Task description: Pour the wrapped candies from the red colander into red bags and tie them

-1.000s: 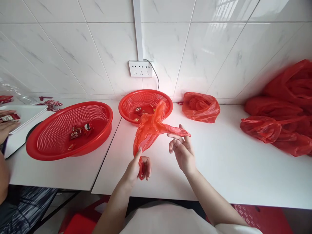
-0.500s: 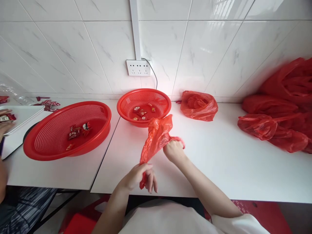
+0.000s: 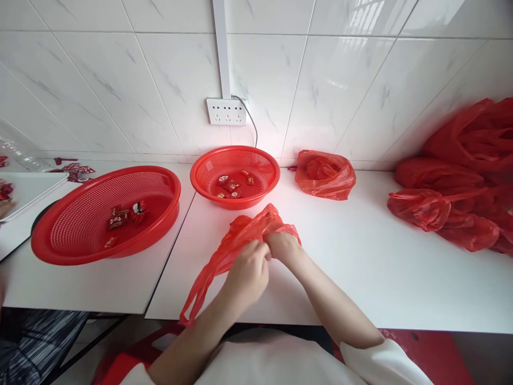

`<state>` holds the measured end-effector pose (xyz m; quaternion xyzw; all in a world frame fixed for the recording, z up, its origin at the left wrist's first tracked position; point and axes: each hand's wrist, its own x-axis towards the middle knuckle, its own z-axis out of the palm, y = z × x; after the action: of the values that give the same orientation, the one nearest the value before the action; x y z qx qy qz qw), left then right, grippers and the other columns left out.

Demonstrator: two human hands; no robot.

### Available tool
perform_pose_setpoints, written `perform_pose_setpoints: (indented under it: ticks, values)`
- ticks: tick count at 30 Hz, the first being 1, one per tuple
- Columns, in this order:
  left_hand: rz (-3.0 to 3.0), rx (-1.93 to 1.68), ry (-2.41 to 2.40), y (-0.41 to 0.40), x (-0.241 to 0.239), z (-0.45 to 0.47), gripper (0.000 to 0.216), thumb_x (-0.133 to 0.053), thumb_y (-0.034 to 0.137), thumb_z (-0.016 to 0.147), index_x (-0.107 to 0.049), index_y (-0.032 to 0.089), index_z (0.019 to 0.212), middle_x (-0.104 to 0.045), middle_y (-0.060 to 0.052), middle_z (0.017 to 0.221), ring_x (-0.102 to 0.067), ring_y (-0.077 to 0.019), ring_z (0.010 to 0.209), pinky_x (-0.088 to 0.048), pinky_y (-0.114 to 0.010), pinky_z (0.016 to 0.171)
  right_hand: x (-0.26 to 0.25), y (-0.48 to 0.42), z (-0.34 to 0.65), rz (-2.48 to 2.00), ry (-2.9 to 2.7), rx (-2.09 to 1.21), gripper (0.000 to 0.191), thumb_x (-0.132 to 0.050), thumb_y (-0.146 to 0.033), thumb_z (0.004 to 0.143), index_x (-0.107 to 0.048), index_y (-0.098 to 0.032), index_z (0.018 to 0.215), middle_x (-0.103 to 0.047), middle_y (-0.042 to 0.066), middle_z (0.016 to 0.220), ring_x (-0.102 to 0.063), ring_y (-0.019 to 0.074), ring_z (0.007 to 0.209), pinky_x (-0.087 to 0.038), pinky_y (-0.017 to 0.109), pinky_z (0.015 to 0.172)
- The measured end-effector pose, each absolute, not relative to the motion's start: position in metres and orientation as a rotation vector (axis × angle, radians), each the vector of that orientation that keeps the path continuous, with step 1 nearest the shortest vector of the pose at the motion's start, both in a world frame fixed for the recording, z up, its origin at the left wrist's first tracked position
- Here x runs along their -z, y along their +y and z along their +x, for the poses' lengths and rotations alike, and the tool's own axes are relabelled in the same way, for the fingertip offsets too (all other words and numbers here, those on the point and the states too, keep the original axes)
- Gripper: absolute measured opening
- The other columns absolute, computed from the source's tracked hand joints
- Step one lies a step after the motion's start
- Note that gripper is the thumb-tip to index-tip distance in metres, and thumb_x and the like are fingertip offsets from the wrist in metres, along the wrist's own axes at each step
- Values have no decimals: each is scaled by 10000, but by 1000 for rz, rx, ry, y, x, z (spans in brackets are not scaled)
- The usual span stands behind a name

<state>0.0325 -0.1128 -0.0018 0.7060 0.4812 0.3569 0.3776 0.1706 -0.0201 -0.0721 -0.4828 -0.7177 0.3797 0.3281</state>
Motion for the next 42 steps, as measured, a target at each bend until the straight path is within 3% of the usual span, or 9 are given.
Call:
perform_pose_setpoints:
  ticks: [4, 11, 18, 21, 24, 28, 32, 36, 42]
  values:
    - [1839, -959, 1562, -51, 37, 15, 32, -604, 179, 736, -578, 195, 726, -571, -109, 763, -541, -353, 976, -358, -406, 844, 61, -35, 182, -1376, -2087, -907, 99, -718, -260, 708, -641, -233, 765, -598, 63, 596, -642, 258, 689, -474, 344, 588]
    - [2273, -222, 1627, -12, 10, -34, 503, -752, 185, 556, -596, 160, 1033, -595, -107, 708, -592, -400, 887, -390, -449, 814, 13, -44, 228, -1715, -2511, -477, 216, -741, -125, 626, -683, -237, 800, -616, 22, 625, -590, 167, 538, -328, 229, 417]
    - [2238, -330, 1332, -20, 25, -33, 386, -715, 153, 479, -657, 235, 852, -350, 79, 358, -611, -293, 623, -374, -457, 908, -14, -44, 201, -916, -2546, -400, 367, -421, -151, 918, -634, -276, 1190, -670, 55, 1142, -631, 219, 1022, -495, 363, 848]
    - [2226, -196, 1285, -21, 30, -33, 345, -731, 192, 519, -676, 242, 856, -562, -6, 495, -638, -306, 700, -418, -421, 853, 6, -30, 195, -711, -2687, -486, 571, -632, -151, 776, -539, -301, 1319, -436, 16, 1467, -374, 267, 1363, -253, 483, 1136]
    - [2143, -160, 1313, -21, 30, -41, 677, -762, 315, 570, -597, 281, 1226, -707, -80, 832, -639, -348, 935, -443, -398, 812, 39, -8, 209, -805, -2817, -525, 860, -737, -203, 660, -385, -281, 1442, -281, 61, 1551, -212, 306, 1437, -19, 541, 1170]
    - [2144, -253, 1247, -18, 36, -59, 842, -753, 332, 601, -451, 348, 1387, -645, -55, 1214, -582, -318, 1116, -426, -386, 916, 75, 11, 238, -1135, -2779, -769, 1015, -729, -438, 670, -214, -208, 1514, -241, 105, 1562, -211, 301, 1438, -131, 444, 1184]
    - [2190, -390, 1145, -9, 50, -75, 633, -772, 300, 583, -634, 280, 1200, -654, -63, 1190, -570, -296, 1125, -358, -387, 1038, 86, 16, 254, -1273, -2678, -887, 1059, -714, -512, 673, -150, -232, 1525, -194, 83, 1579, -170, 290, 1450, -140, 426, 1186]
    - [1975, -565, 1269, -1, 56, -78, 496, -807, 415, 562, -703, 225, 1008, -679, -74, 1005, -604, -260, 995, -442, -360, 938, 83, 13, 258, -1199, -2539, -916, 971, -744, -496, 664, -302, -227, 1485, -294, 99, 1543, -244, 293, 1427, -206, 436, 1167]
    - [868, -856, 1423, 32, 45, -60, 611, -542, 683, 747, -566, 127, 999, -662, -107, 717, -580, -168, 503, -436, -250, 433, 58, 15, 246, -1069, -2008, -713, 306, -530, -427, 902, -681, -211, 1056, -662, 82, 1168, -583, 212, 1150, -441, 390, 1008]
